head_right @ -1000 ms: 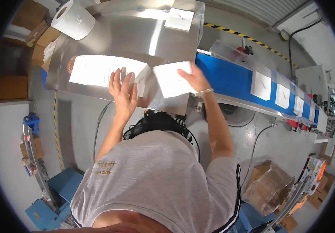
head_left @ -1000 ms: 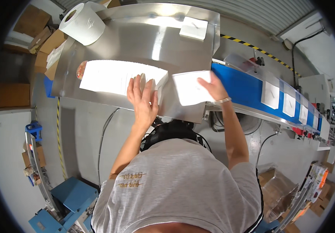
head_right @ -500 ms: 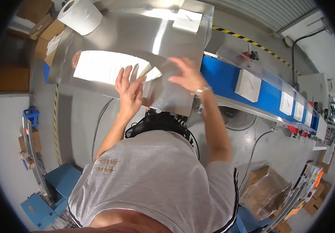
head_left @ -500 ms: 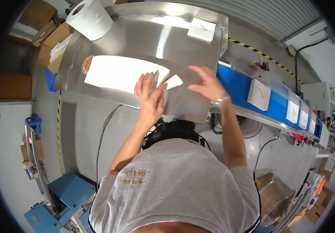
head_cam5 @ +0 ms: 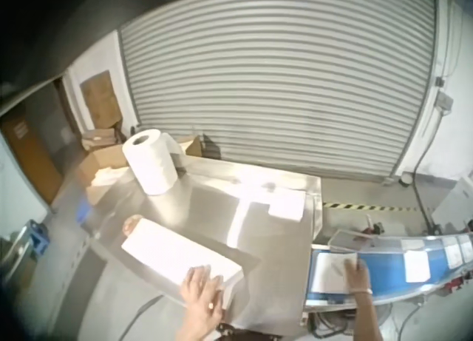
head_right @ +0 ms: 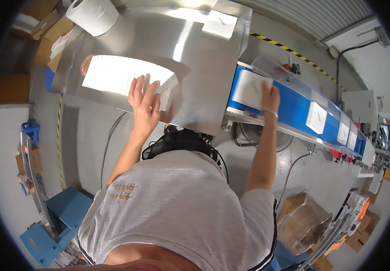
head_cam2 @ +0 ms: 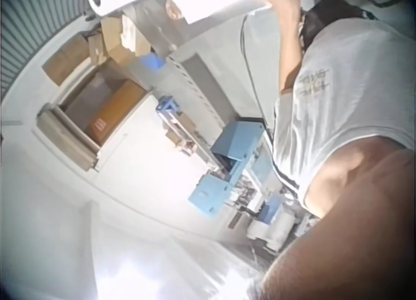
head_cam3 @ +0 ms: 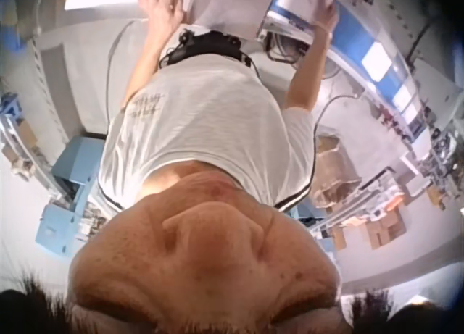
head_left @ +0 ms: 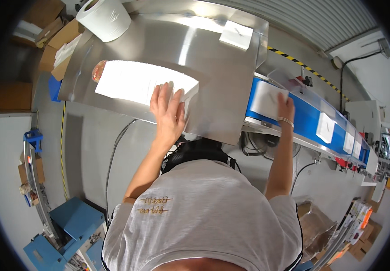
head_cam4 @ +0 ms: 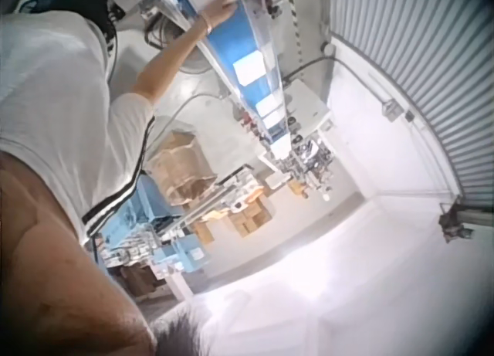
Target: Manually sorting and placing stacks of paper napkins onto a conveyor belt for packaging.
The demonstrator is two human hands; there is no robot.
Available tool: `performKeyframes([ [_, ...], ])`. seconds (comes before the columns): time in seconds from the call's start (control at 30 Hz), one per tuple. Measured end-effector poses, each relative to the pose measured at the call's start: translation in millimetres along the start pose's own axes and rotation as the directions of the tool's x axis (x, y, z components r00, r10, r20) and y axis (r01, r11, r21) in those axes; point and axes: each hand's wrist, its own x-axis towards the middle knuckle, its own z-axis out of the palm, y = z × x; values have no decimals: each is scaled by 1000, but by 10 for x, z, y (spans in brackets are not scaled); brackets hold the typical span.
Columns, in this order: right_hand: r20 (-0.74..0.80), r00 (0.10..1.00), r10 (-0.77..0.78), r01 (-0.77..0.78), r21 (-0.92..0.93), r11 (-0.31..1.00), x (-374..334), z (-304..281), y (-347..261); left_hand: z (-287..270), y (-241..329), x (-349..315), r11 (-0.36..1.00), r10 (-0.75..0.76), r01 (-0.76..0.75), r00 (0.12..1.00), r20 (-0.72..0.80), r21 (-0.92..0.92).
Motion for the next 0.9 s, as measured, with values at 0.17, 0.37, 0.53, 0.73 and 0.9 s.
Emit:
performKeyframes([
  [0.17, -295, 787, -542, 326, -547, 771, -206, -50, -326, 1, 39, 2, 1000, 21, -21, 1000, 18, -1],
  [0.37, 547, 461, -698, 511, 480, 714, -987, 724, -1660, -11, 16, 20, 998, 53, -52, 997, 58, -24],
  [0.53, 536, 491, -687, 444, 525, 726, -891, 963, -1422, -69, -28, 37, 1000, 17, -16, 999, 43, -9],
  [0.73, 64, 897, -437, 406, 268, 873, -37, 686, 182, -55, -97, 64, 998, 1, -3, 1000, 25, 62],
  [0.9, -239, 964, -114, 12, -390, 921, 6, 8, -111, -26, -152, 4, 996, 48, -48, 999, -2, 74],
])
